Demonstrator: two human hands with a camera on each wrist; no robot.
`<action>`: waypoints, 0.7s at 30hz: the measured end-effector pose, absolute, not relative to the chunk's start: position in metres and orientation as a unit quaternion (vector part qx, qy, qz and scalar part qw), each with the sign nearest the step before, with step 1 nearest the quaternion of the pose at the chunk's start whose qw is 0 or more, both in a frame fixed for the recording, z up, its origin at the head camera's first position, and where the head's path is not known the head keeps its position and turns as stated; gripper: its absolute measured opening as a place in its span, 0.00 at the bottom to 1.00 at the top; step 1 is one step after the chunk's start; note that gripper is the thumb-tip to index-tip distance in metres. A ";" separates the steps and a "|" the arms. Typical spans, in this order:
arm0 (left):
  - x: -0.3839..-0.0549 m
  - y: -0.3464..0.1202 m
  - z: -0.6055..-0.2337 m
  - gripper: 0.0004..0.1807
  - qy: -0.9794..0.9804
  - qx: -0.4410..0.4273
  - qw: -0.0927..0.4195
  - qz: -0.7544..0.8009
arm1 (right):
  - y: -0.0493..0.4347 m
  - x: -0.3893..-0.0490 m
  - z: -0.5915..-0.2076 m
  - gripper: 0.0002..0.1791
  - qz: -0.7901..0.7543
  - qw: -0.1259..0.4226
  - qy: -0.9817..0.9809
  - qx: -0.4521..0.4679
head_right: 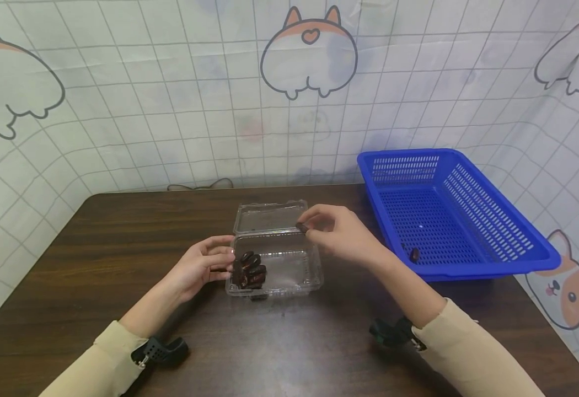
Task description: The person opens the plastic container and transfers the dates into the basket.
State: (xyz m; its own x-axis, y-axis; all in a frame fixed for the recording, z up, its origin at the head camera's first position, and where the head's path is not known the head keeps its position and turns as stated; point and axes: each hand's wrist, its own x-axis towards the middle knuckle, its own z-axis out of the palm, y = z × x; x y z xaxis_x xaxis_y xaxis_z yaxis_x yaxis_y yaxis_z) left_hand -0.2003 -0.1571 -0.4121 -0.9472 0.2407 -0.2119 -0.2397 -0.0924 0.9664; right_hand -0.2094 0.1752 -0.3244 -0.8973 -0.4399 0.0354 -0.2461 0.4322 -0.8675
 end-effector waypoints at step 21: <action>-0.201 -0.158 -0.412 0.30 0.650 0.014 0.167 0.741 | 0.214 -0.202 -0.311 0.17 -0.490 0.075 0.852 -0.169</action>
